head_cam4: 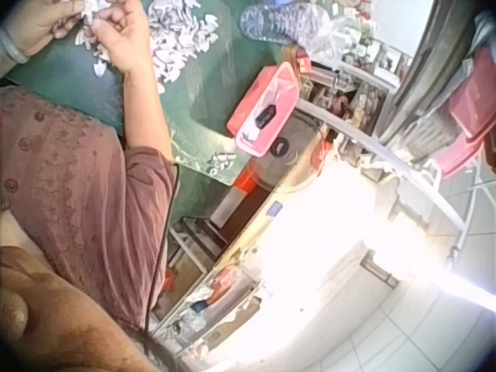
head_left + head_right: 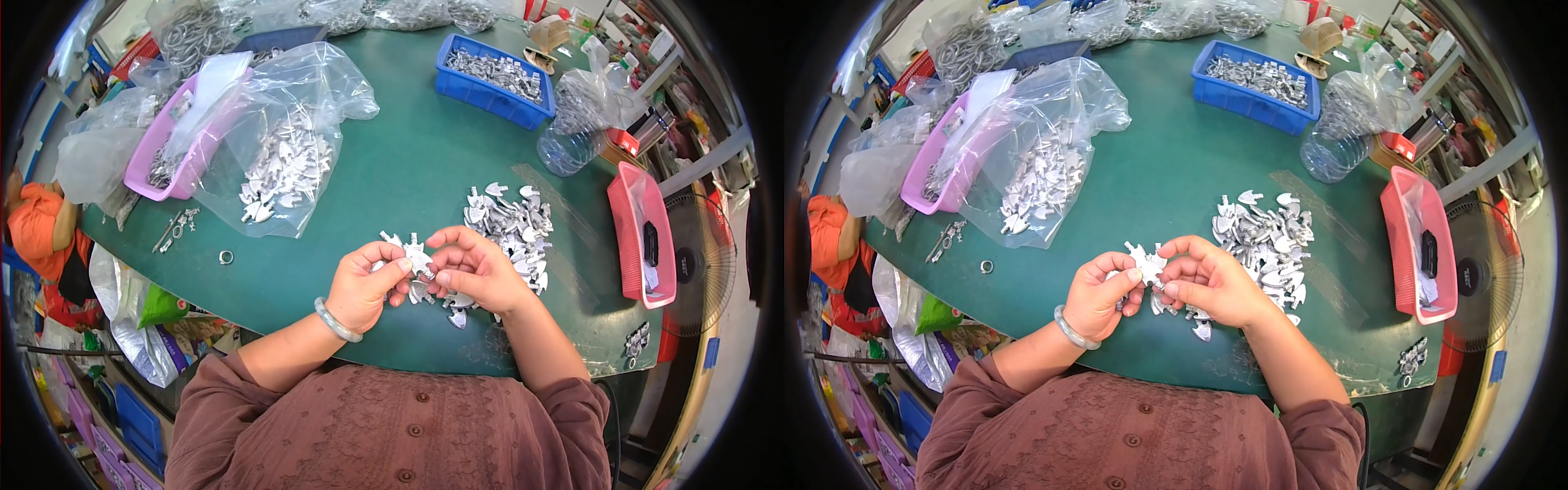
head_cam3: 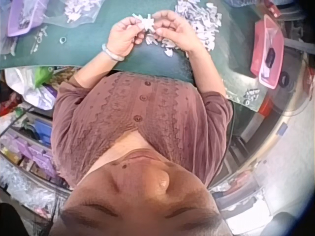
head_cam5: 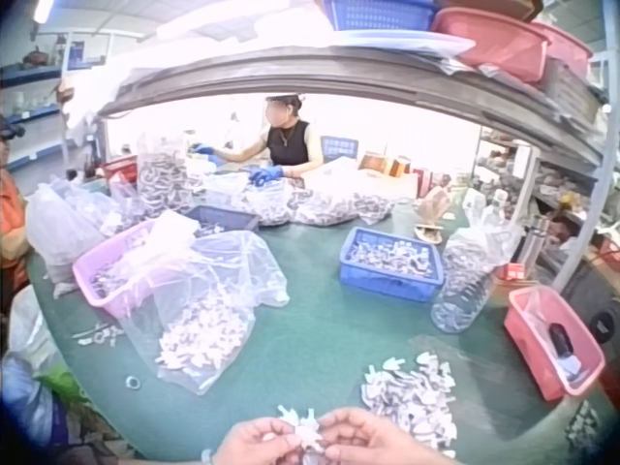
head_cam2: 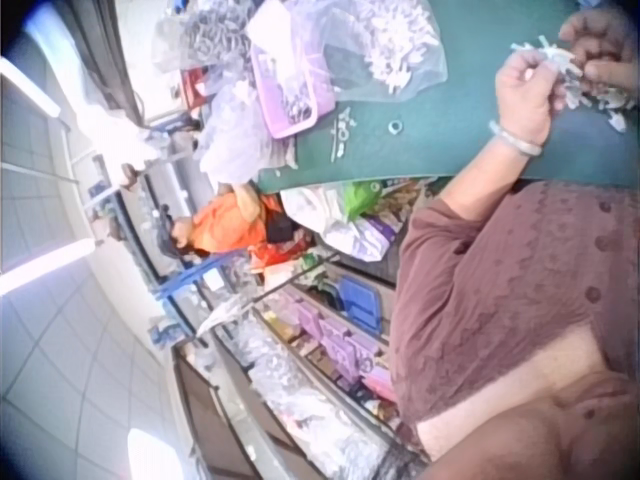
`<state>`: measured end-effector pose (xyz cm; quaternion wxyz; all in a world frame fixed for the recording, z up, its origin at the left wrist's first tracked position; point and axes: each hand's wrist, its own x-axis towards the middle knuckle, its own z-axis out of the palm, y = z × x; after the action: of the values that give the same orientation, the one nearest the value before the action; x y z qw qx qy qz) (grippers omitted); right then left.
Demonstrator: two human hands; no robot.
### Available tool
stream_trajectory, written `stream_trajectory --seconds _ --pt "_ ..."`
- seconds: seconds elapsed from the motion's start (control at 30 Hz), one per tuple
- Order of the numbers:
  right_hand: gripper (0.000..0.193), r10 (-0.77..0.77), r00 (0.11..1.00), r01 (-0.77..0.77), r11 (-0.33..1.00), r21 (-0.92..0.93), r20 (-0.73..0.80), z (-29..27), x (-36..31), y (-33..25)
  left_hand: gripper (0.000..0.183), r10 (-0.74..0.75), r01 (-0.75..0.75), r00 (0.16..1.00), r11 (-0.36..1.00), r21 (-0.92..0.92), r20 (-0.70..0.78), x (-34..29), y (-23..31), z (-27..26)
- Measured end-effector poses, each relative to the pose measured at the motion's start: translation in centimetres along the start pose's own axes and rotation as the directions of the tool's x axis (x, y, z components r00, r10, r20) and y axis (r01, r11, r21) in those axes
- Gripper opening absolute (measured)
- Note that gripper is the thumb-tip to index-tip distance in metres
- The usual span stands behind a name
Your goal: The person picks up metal components from a large pile on a green table, handles them to sort or orient them, and places some into plastic bags or separate piles.
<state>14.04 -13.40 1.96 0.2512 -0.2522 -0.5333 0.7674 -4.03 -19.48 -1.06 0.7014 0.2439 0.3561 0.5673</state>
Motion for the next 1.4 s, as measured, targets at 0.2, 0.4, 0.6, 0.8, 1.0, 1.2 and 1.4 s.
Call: stream_trajectory --seconds 0.2,0.4,0.6,0.8,1.0,1.2,1.4 --pt "0.024 -0.031 0.994 0.022 0.996 -0.084 -0.105 0.6 -0.3 0.4 0.006 0.052 -0.053 0.999 0.996 0.065 0.015 -0.1 0.0 0.1" --pt "0.016 -0.059 0.992 0.043 0.99 -0.138 -0.109 0.7 -0.4 0.5 0.009 0.083 -0.09 0.994 0.991 0.104 0.069 -0.2 0.0 0.2" --pt "0.02 -0.107 0.988 0.074 0.963 -0.26 -0.114 0.9 -0.6 0.6 0.013 -0.022 0.021 0.997 1.0 0.013 0.067 0.1 -0.1 -0.4" --pt "0.026 -0.213 0.964 0.129 0.897 -0.423 -0.16 1.0 -0.6 0.8 0.014 -0.103 0.105 0.993 0.994 -0.025 0.066 0.3 0.3 -0.2" --pt "0.024 -0.344 0.925 0.147 0.712 -0.687 -0.158 -0.1 -0.2 0.1 0.009 -0.06 0.079 0.995 0.963 -0.258 0.082 0.8 0.1 -1.3" --pt "0.018 -0.375 0.925 0.088 0.043 -0.995 0.066 -1.6 -0.2 0.3 0.009 -0.087 0.132 0.986 0.926 -0.354 0.139 1.0 0.4 -1.8" --pt "0.014 -0.263 0.957 0.141 0.048 -0.989 0.124 -0.5 -0.5 -0.5 0.022 -0.106 0.176 0.975 0.907 -0.383 0.197 1.1 0.6 -2.0"
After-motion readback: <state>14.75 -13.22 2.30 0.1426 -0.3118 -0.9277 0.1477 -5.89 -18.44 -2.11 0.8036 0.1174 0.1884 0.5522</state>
